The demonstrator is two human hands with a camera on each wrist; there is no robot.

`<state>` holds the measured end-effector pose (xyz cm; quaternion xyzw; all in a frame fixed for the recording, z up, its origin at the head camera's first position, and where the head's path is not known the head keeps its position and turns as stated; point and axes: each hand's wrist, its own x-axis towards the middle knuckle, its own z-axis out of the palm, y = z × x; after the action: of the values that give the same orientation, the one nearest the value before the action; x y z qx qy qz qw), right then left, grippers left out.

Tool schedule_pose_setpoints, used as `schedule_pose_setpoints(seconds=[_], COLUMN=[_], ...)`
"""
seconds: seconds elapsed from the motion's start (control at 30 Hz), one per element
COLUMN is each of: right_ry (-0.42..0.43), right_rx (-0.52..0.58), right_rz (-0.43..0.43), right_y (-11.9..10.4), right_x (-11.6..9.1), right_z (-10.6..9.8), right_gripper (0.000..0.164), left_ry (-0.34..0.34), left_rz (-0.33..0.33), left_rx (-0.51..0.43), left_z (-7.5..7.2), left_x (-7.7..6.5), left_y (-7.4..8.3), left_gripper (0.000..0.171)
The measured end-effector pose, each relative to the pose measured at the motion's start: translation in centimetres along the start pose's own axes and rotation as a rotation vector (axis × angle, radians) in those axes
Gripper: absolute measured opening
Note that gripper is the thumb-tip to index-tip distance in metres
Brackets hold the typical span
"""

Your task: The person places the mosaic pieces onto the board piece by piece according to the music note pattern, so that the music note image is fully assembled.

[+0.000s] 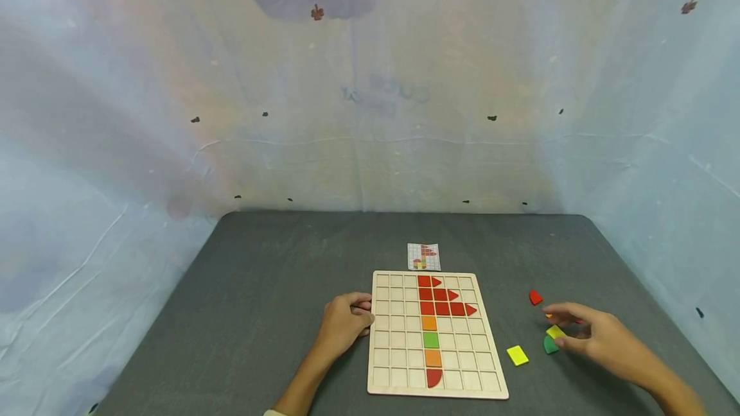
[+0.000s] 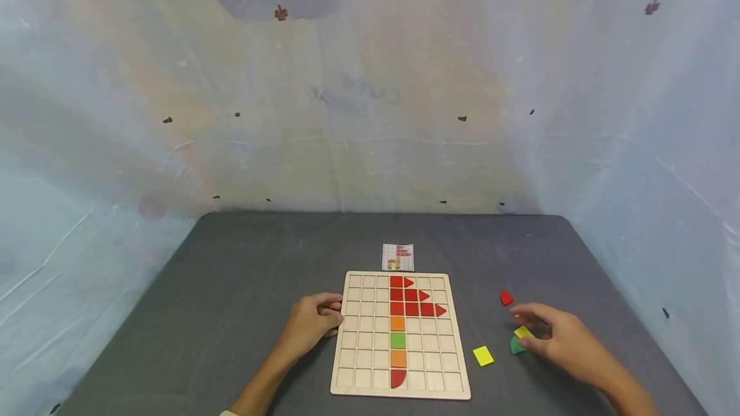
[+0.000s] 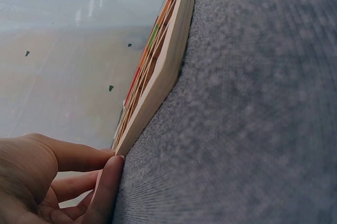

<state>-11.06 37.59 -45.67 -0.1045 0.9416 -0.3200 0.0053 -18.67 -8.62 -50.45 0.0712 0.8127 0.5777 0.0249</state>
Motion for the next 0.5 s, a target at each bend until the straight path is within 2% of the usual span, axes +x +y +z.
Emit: schedule_pose_setpoints(seconds=[0.3, 0.5], right_ry=[-0.060, -0.077], right_rx=[-0.025, -0.135], right_rz=[-0.021, 0.010], right_y=[1.9, 2.3], right_x=[-0.2, 0.2], right_z=[-0.3, -0.5], right_gripper=[0.047, 0.043], left_ry=[0.000, -0.003], left_rz=[-0.011, -0.016], left_rx=[-0.006, -0.014], left_z=[-0.1, -0.1], left_x=[-0.1, -0.1], left_y=[0.1, 0.2], left_gripper=[0.035, 0.035])
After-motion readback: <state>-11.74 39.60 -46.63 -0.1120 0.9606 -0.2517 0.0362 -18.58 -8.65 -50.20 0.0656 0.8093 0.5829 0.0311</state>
